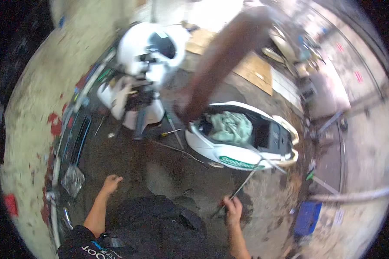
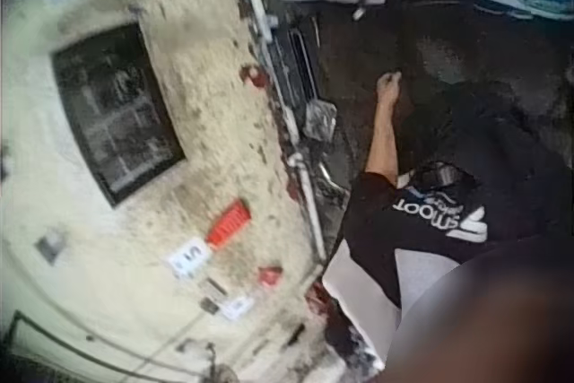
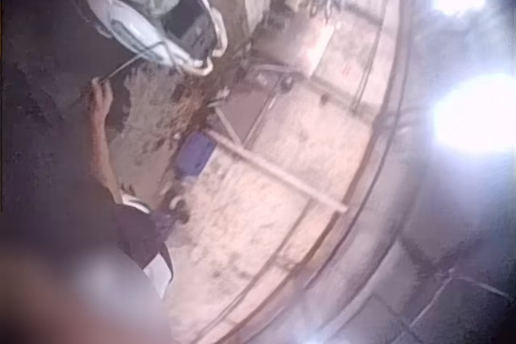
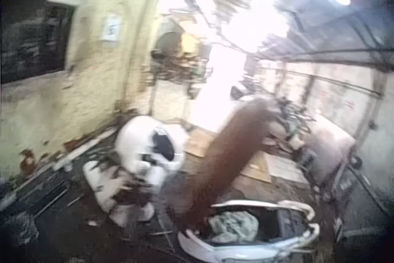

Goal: The person manipulates a long metal rod with a rubber cap, then uses it to adjust components inside the storage compartment of a white electric scooter.

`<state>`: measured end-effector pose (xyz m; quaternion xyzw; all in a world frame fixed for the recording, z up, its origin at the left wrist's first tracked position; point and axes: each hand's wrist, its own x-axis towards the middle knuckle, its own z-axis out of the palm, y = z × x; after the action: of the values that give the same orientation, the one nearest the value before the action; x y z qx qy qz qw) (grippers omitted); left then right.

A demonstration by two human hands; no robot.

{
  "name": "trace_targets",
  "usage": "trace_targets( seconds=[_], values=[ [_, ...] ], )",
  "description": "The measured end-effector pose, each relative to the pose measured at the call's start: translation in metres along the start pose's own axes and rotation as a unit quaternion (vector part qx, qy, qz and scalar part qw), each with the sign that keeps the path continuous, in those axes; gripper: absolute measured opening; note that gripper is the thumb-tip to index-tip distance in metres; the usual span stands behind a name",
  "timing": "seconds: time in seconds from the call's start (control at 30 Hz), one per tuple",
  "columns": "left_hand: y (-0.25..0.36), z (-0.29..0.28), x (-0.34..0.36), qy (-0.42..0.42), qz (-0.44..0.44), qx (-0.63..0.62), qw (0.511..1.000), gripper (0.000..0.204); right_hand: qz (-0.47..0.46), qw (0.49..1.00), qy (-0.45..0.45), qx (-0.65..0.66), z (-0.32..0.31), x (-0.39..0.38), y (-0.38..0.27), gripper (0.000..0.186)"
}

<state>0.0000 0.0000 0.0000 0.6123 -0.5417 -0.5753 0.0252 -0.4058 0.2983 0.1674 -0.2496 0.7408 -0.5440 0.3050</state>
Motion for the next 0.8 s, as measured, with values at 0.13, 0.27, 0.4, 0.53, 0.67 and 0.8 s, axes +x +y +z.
trace_targets(
  seconds=[0.13, 0.27, 0.4, 0.53, 0.67, 0.8],
  values=[
    [0.128, 0.113, -0.013, -0.06, 0.064, 0.186, 0.979, 0.035, -0.072, 0.978, 0.162, 0.112, -0.064, 0.017, -0.071, 0.029],
    [0.259, 0.25, -0.085, -0.217, 0.303, 0.027, 0.928, 0.022, -0.144, 0.922, 0.224, 0.282, -0.142, 0.028, -0.094, 0.02],
    [0.37, 0.31, -0.192, -0.362, 0.388, -0.006, 0.847, 0.033, -0.157, 0.853, 0.201, 0.456, -0.186, 0.031, -0.09, 0.019],
    [0.414, 0.334, -0.217, -0.362, 0.406, -0.021, 0.839, 0.034, -0.175, 0.832, 0.142, 0.507, -0.195, 0.048, -0.08, 0.022],
    [0.43, 0.337, -0.195, -0.353, 0.42, -0.07, 0.833, 0.03, -0.198, 0.817, 0.094, 0.533, -0.195, 0.07, -0.081, 0.025],
    [0.448, 0.344, -0.166, -0.378, 0.398, -0.119, 0.827, 0.027, -0.179, 0.832, 0.125, 0.51, -0.199, 0.1, -0.097, 0.024]
  ],
)
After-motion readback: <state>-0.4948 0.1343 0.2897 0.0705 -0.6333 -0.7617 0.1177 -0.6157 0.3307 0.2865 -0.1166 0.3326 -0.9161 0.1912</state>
